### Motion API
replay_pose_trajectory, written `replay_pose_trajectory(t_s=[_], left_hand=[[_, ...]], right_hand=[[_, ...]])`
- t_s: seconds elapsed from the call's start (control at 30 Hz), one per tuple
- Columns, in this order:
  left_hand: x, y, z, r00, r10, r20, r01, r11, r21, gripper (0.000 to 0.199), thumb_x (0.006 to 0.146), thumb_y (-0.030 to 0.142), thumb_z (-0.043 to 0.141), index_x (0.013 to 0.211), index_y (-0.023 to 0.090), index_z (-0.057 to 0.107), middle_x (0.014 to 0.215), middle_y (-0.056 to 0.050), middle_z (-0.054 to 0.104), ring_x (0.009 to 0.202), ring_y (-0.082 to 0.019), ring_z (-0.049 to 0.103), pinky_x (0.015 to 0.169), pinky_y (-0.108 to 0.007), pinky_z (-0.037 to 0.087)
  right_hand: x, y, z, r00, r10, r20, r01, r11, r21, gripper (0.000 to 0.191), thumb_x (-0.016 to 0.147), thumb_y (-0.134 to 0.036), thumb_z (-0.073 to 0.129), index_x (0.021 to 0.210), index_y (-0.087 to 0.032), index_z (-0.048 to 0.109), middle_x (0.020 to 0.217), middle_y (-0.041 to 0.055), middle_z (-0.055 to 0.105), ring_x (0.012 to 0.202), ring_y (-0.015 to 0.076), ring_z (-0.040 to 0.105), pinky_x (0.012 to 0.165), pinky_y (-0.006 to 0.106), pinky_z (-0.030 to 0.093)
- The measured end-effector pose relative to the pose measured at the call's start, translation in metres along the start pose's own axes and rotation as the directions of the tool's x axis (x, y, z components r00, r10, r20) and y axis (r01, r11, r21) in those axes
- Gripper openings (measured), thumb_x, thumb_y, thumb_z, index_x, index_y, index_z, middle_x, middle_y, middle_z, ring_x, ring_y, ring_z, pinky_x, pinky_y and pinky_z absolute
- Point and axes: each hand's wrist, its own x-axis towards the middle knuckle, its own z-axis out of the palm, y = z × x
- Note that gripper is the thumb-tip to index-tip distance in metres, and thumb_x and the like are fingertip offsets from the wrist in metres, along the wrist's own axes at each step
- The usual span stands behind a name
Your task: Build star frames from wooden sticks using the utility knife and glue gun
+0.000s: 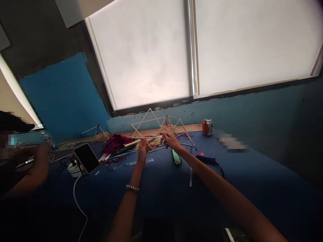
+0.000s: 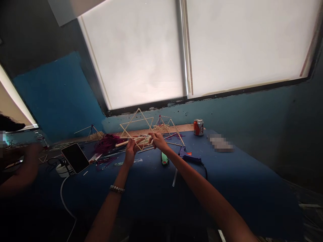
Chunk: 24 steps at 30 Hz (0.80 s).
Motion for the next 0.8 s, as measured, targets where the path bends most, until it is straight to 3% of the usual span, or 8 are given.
replay_pose_trajectory(t_s=[0.2, 0.33, 0.43, 0.53, 0.67, 0.8], left_hand=[[0.003, -0.005, -0.005, 0.997, 0.072, -0.042, -0.069, 0.996, 0.056, 0.042, 0.092, 0.058, 0.055, 0.114, 0.022, 0.053, 0.100, -0.010, 0.078, 0.062, -0.018, 0.069, 0.056, -0.029, 0.050], [0.005, -0.004, -0.004, 0.983, 0.149, -0.110, -0.139, 0.986, 0.091, 0.043, 0.093, 0.060, 0.050, 0.112, 0.021, 0.051, 0.083, -0.006, 0.078, 0.044, -0.013, 0.052, 0.045, -0.026, 0.041], [0.005, -0.003, -0.002, 0.974, 0.173, -0.149, -0.152, 0.978, 0.140, 0.044, 0.091, 0.063, 0.052, 0.106, 0.021, 0.051, 0.066, 0.000, 0.070, 0.038, -0.010, 0.039, 0.039, -0.024, 0.034], [0.006, -0.002, -0.003, 0.961, 0.184, -0.206, -0.149, 0.974, 0.171, 0.048, 0.088, 0.069, 0.055, 0.102, 0.023, 0.053, 0.050, 0.008, 0.052, 0.037, -0.011, 0.038, 0.037, -0.022, 0.034], [0.006, -0.003, -0.006, 0.957, 0.196, -0.214, -0.153, 0.967, 0.202, 0.051, 0.087, 0.071, 0.056, 0.100, 0.022, 0.054, 0.052, 0.007, 0.050, 0.040, -0.011, 0.043, 0.039, -0.022, 0.039], [0.004, -0.001, -0.004, 0.972, 0.163, -0.171, -0.127, 0.970, 0.205, 0.050, 0.085, 0.069, 0.060, 0.101, 0.021, 0.056, 0.059, 0.005, 0.059, 0.040, -0.009, 0.044, 0.039, -0.022, 0.041]], right_hand=[[0.003, 0.006, -0.006, 0.997, -0.048, 0.059, 0.051, 0.997, -0.063, 0.035, 0.093, -0.052, 0.052, 0.097, -0.018, 0.057, 0.049, -0.0041, 0.059, 0.032, 0.0091, 0.041, 0.035, 0.020, 0.033], [0.003, 0.007, -0.006, 0.994, -0.054, 0.100, 0.061, 0.996, -0.065, 0.039, 0.091, -0.055, 0.053, 0.105, -0.018, 0.055, 0.047, -0.0058, 0.057, 0.031, 0.0093, 0.040, 0.034, 0.020, 0.031], [0.003, 0.007, -0.005, 0.989, -0.024, 0.144, 0.034, 0.997, -0.069, 0.038, 0.092, -0.048, 0.050, 0.114, -0.017, 0.054, 0.048, -0.0058, 0.058, 0.033, 0.0102, 0.042, 0.035, 0.019, 0.032], [0.000, 0.002, -0.006, 0.994, 0.021, 0.109, -0.013, 0.997, -0.072, 0.031, 0.092, -0.038, 0.052, 0.114, -0.017, 0.055, 0.055, -0.0033, 0.062, 0.038, 0.0103, 0.046, 0.037, 0.019, 0.036], [-0.005, -0.008, -0.011, 0.996, -0.010, 0.089, 0.014, 0.999, -0.043, 0.033, 0.083, -0.030, 0.064, 0.114, -0.019, 0.061, 0.083, 0.0021, 0.069, 0.058, 0.0107, 0.059, 0.049, 0.021, 0.049], [-0.005, -0.008, -0.014, 0.987, -0.083, 0.136, 0.084, 0.996, -0.003, 0.037, 0.090, -0.048, 0.061, 0.112, -0.018, 0.061, 0.082, 0.0028, 0.067, 0.057, 0.0113, 0.057, 0.046, 0.022, 0.047]])
